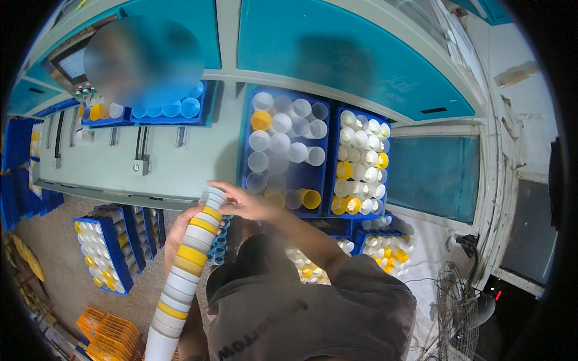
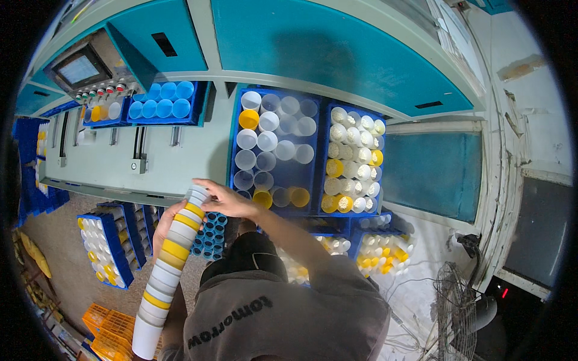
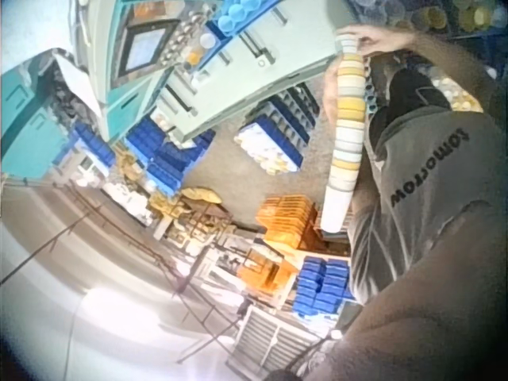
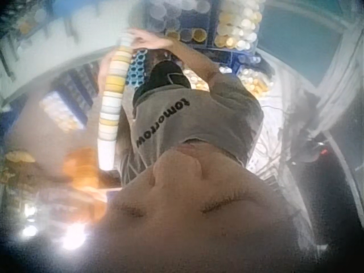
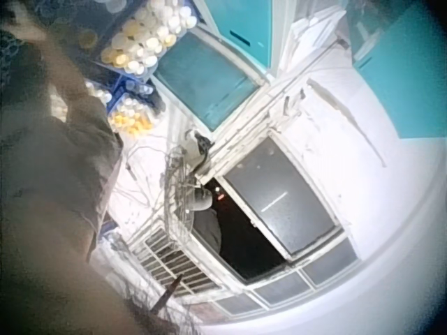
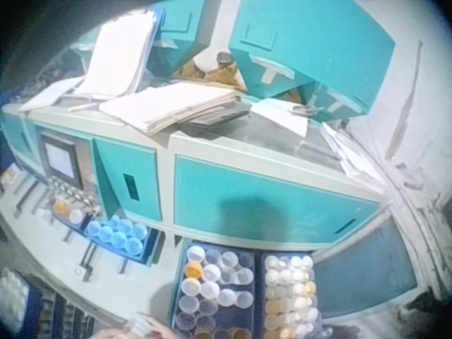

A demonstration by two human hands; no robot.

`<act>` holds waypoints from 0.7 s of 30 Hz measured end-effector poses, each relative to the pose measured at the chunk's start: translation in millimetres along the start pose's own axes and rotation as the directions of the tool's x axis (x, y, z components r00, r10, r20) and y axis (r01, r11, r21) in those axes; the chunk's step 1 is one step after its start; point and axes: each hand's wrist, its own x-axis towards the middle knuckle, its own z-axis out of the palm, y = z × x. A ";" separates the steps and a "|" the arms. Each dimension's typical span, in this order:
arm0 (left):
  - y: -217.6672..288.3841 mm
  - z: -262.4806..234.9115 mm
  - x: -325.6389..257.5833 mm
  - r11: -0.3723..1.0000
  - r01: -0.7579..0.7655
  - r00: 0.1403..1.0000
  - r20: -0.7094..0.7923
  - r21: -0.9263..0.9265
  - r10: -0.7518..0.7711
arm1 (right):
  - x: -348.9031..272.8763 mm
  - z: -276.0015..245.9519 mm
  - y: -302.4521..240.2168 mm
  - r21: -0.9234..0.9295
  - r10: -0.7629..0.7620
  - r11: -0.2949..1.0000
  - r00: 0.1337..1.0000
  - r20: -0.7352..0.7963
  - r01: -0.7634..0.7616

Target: The person sits on the floor in front of a capsule-filling machine and uses a stylus to interact with the touchscreen. They remove a tray of capsules, place it on the floor, and then handle multiple trays of white and yellow capsules, sorting and arranging them into blue trays.

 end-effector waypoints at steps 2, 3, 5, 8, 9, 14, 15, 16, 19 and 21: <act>0.5 5.4 -9.4 1.000 -0.011 0.999 -0.047 -0.024 0.009 | 10.2 9.0 12.0 0.126 0.001 0.992 1.000 -0.005 -0.001; 0.1 7.1 -14.1 0.999 -0.040 0.999 -0.034 -0.032 0.039 | 13.0 9.0 17.0 0.200 0.010 0.980 1.000 0.018 -0.014; -2.7 8.2 -21.8 0.998 -0.054 0.998 -0.021 -0.045 0.053 | 15.3 8.6 22.2 0.097 0.049 0.994 0.998 -0.024 -0.047; -5.6 3.7 -28.9 0.992 -0.091 0.995 0.021 -0.085 0.093 | 21.6 0.4 15.7 -0.062 -0.063 0.996 0.996 -0.062 0.059; -4.7 1.1 -31.3 0.994 -0.106 0.993 -0.057 -0.040 0.103 | 22.9 -2.8 10.9 0.029 0.037 0.999 0.993 -0.111 -0.034; 10.9 -5.0 -49.2 0.989 -0.113 0.955 -0.263 0.099 0.136 | 23.1 -21.1 -13.1 -0.098 0.218 0.946 0.833 -0.509 -0.308; 15.1 -3.2 -52.0 0.990 -0.060 0.922 -0.374 0.129 0.105 | 20.6 -17.7 -14.4 -0.132 0.206 0.957 0.927 -0.314 -0.258; 15.8 0.7 -51.6 0.989 -0.056 0.939 -0.330 0.135 0.098 | 17.8 -10.6 -14.1 -0.078 0.257 0.961 0.961 -0.102 -0.265; 17.3 13.2 -45.7 0.980 -0.031 0.927 -0.360 0.197 0.102 | 14.5 15.6 -8.5 0.008 0.362 0.930 0.922 0.138 -0.367; 18.3 18.1 -43.2 0.974 -0.049 0.958 -0.264 0.222 0.108 | 20.7 25.4 -5.0 0.093 0.399 0.903 0.900 0.176 -0.419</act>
